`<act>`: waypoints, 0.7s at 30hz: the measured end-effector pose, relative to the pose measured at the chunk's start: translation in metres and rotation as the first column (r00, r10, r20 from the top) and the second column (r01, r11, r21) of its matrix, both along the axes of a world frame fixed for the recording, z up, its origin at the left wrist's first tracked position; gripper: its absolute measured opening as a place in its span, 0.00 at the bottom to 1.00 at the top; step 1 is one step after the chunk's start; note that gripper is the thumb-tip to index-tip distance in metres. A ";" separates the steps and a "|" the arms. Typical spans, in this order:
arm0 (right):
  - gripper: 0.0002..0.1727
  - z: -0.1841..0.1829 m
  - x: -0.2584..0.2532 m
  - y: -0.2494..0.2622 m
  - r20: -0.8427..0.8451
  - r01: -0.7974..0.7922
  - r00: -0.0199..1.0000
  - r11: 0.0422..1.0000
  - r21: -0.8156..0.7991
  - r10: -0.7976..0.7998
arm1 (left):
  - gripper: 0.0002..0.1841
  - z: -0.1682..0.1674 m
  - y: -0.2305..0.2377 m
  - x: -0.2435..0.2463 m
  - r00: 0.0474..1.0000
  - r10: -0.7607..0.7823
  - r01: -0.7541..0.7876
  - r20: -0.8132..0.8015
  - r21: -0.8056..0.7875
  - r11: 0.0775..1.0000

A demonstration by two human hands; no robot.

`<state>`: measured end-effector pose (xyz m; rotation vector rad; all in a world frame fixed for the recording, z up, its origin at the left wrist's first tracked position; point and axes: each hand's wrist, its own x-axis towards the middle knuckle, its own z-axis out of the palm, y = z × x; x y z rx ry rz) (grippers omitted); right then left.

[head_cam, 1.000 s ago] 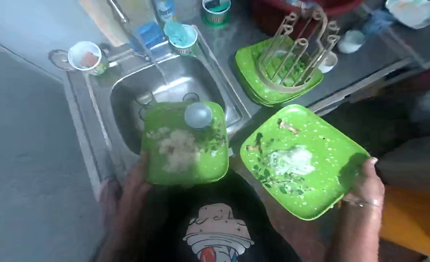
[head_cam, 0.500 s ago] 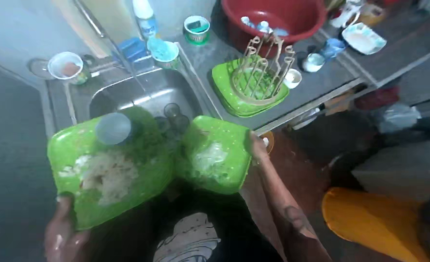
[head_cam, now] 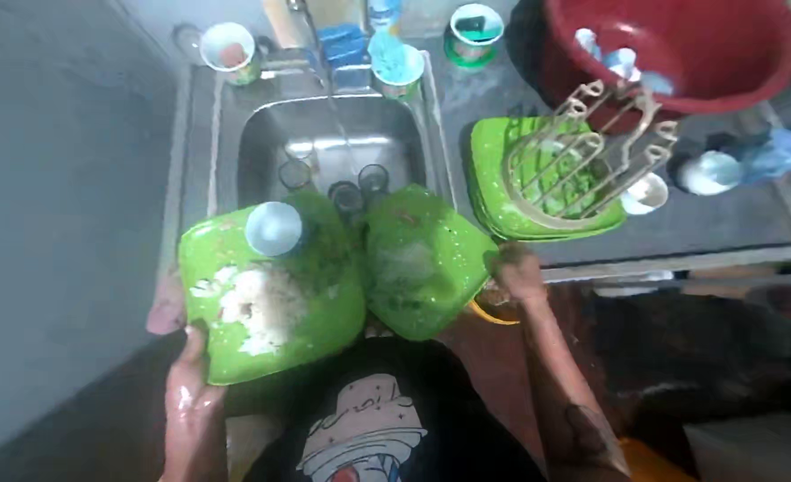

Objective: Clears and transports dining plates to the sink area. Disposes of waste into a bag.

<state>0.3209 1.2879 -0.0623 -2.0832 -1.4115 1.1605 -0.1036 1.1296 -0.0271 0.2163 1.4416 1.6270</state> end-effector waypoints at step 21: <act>0.24 0.026 -0.086 0.016 0.063 -0.759 0.635 0.637 -0.135 0.770 | 0.26 -0.009 -0.032 0.083 0.953 0.112 -0.081 0.281 -0.119 0.990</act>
